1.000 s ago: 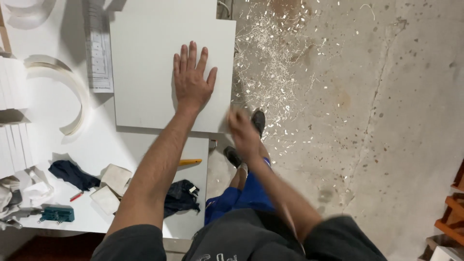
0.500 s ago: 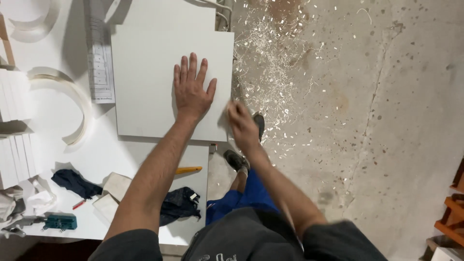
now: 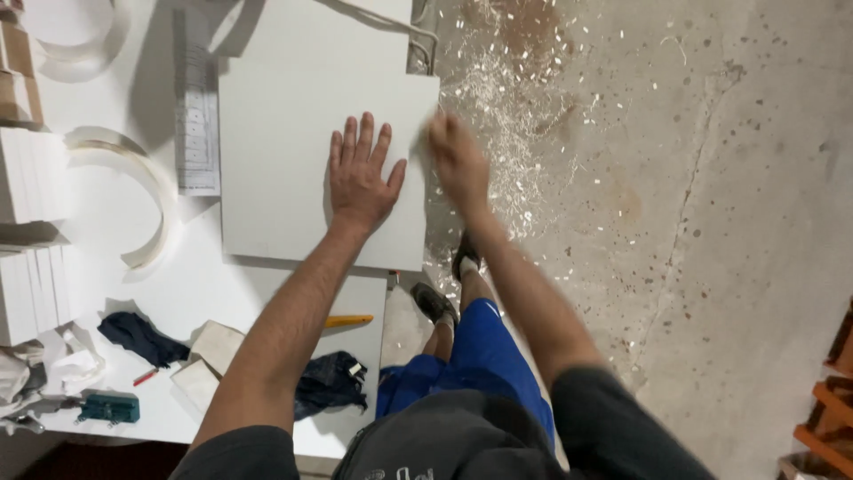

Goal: Applying edge banding to wooden boards using a clothes iron and a hand trimmer

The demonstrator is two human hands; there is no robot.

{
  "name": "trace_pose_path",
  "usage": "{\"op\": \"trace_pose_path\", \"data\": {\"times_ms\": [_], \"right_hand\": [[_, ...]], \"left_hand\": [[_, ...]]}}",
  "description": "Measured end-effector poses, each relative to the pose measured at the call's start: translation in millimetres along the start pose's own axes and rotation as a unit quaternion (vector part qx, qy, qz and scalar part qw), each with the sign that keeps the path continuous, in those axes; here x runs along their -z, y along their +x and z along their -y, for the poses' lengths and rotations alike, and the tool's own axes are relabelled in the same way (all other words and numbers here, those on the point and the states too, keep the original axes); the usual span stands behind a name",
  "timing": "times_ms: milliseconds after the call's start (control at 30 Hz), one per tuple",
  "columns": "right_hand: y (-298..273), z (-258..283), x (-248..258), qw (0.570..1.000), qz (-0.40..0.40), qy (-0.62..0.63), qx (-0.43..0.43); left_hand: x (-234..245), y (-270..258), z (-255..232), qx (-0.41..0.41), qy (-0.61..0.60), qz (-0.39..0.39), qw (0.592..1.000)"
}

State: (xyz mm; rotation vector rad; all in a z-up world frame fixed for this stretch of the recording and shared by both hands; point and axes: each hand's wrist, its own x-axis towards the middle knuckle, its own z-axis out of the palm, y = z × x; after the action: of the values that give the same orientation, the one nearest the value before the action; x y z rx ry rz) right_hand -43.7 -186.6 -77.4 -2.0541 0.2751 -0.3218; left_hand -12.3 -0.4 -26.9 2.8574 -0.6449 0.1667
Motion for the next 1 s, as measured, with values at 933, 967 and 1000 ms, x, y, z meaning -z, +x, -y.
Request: {"op": "trace_pose_path", "data": {"times_ms": [933, 967, 1000], "right_hand": [[-97.3, 99.9, 42.7, 0.981, 0.100, 0.130, -0.105], [-102.2, 135.6, 56.5, 0.905, 0.166, 0.251, -0.300], [-118.5, 117.9, 51.6, 0.907, 0.164, 0.250, -0.296]], "left_hand": [[14.9, -2.8, -5.4, -0.014, -0.059, -0.031, 0.998], [16.5, -0.7, -6.2, -0.010, -0.063, -0.035, 0.997], [13.4, 4.2, -4.9, -0.012, -0.064, -0.038, 0.997]]}}
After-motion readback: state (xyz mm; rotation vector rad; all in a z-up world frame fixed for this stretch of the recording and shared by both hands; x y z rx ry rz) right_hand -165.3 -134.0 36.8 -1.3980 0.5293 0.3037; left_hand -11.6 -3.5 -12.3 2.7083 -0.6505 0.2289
